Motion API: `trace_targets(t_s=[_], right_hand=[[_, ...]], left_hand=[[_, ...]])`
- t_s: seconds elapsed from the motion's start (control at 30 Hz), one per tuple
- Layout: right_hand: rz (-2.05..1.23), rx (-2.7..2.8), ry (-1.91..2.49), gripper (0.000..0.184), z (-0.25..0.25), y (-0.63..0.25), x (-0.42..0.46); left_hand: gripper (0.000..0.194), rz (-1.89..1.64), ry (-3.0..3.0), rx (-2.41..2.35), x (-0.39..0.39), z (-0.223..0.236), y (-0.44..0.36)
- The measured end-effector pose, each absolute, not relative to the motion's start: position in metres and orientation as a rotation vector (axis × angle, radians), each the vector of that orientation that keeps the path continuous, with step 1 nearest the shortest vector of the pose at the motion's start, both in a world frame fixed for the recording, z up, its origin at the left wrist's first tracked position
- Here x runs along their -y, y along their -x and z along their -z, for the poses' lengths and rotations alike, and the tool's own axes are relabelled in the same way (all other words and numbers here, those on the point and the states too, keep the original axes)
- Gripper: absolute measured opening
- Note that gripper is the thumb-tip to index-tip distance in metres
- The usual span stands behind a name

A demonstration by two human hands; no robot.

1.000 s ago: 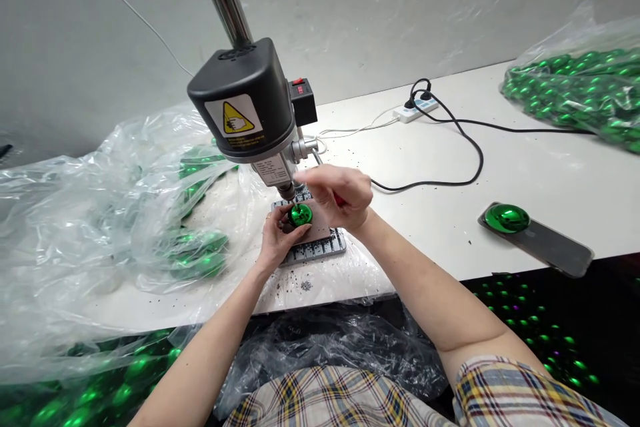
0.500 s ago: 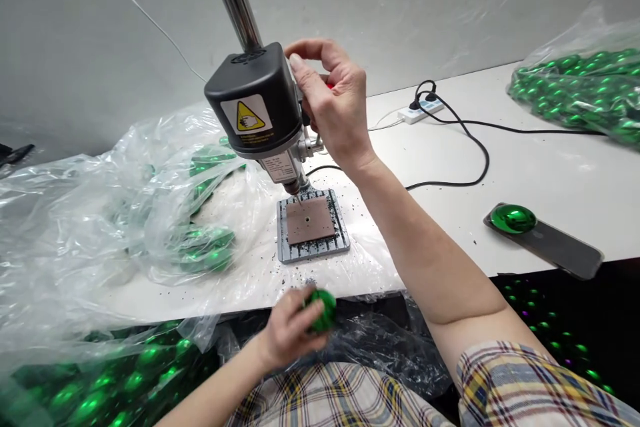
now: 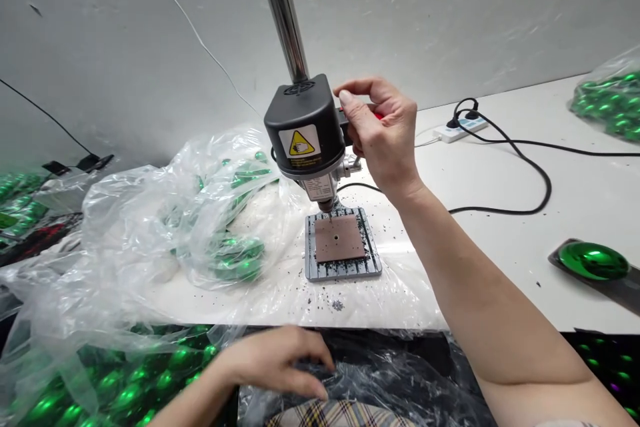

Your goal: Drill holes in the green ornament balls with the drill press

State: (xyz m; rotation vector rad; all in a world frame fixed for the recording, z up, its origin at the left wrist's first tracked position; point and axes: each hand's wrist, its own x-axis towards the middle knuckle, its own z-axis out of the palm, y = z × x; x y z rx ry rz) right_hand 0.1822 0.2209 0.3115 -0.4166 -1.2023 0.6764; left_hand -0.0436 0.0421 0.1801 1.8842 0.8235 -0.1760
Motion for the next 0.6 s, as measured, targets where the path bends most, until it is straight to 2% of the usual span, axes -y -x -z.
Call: trace_targets(t_s=[0.07, 0.13, 0.23, 0.3, 0.43, 0.6], right_hand=[[-0.696, 1.178, 0.423, 0.003, -0.314, -0.181, -0.216], [-0.725, 1.183, 0.447, 0.003, -0.316, -0.181, -0.211], [-0.736, 1.195, 0.505, 0.004, -0.318, -0.182, -0.207], [-0.722, 1.184, 0.527, 0.004, -0.318, -0.182, -0.206], [-0.707, 1.185, 0.534, 0.005, -0.317, -0.182, -0.206], [-0.693, 1.197, 0.546, 0.004, -0.317, -0.183, -0.206]], left_hand=[[0.036, -0.107, -1.792, -0.865, -0.085, -0.216, 0.067], [0.041, -0.351, -1.758, -1.136, -0.141, -0.234, 0.091], [0.030, -0.460, -1.828, -1.796, -0.232, -0.232, 0.118], [0.021, -0.488, -1.843, -1.971, -0.284, -0.221, 0.128], [0.028, -0.559, -1.873, -2.031, -0.354, -0.205, 0.132], [0.035, -0.710, -1.742, -1.795, -0.398, -0.188, 0.122]])
